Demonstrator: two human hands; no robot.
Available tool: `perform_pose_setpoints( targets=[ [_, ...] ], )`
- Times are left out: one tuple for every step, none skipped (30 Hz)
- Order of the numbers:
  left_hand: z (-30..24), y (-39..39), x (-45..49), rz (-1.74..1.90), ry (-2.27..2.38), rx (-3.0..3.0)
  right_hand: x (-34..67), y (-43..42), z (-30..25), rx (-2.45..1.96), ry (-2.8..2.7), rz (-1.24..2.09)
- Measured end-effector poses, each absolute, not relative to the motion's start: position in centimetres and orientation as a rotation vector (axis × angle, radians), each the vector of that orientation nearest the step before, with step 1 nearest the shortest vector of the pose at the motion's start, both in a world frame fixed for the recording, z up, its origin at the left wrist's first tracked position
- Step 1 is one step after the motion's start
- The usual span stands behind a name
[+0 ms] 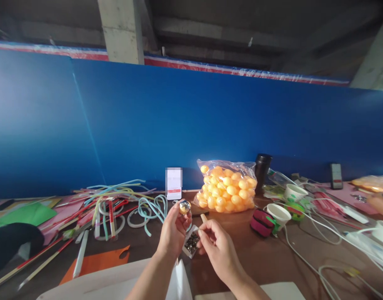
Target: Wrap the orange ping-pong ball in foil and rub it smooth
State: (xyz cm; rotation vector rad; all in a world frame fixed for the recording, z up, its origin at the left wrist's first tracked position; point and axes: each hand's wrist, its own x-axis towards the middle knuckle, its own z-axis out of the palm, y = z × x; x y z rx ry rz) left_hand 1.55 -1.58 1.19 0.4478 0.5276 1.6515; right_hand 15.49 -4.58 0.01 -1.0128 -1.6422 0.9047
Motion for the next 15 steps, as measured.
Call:
perform_pose_setpoints(
  targets=[
    [1.5,-1.8,1.6,1.641,0.525,0.445,15.6,-4.6,0.1,-0.992,-1.609,0.93],
    [1.8,-2.0,1.7,1.633,0.522,0.446,15.8,-4.6,0.2,-0.976,-1.577,0.952],
    [2.1,-2.2,1.8,1.627,0.513,0.446,15.9,-4.6,0.3,-0.963,-1.547,0.971],
    [2.4,-2.4,1.9,1.612,0.497,0.457,16.1,-4.6,0.4,-0.951,-1.517,0.989],
    [2.6,-2.6,2.1,1.593,0.478,0.476,16.2,-4.5,0.5,-0.94,-1.488,1.006],
    [2.8,-2.8,2.3,1.564,0.453,0.495,16.4,-4.5,0.5,-0.929,-1.459,1.023],
    [2.9,-3.0,2.6,1.539,0.429,0.506,16.5,-4.5,0.6,-0.918,-1.429,1.036],
    [3.0,-3.2,2.8,1.518,0.41,0.511,16.6,-4.6,0.7,-0.908,-1.402,1.046],
    [3.0,-3.3,3.0,1.499,0.396,0.514,16.7,-4.6,0.8,-0.897,-1.379,1.05],
    [3.0,-3.4,3.2,1.481,0.386,0.516,16.7,-4.7,1.0,-0.886,-1.36,1.052],
    [2.9,-3.5,3.3,1.466,0.38,0.517,16.8,-4.9,1.2,-0.875,-1.346,1.049],
    [2.8,-3.5,3.5,1.454,0.378,0.517,16.8,-5.1,1.4,-0.86,-1.338,1.043],
    [2.7,-3.5,3.6,1.445,0.379,0.515,16.8,-5.2,1.6,-0.843,-1.333,1.036],
    [2.5,-3.5,3.6,1.441,0.382,0.512,16.9,-5.4,1.7,-0.824,-1.331,1.029],
    [2.4,-3.4,3.7,1.441,0.387,0.507,16.8,-5.5,1.9,-0.805,-1.328,1.021]
  ],
)
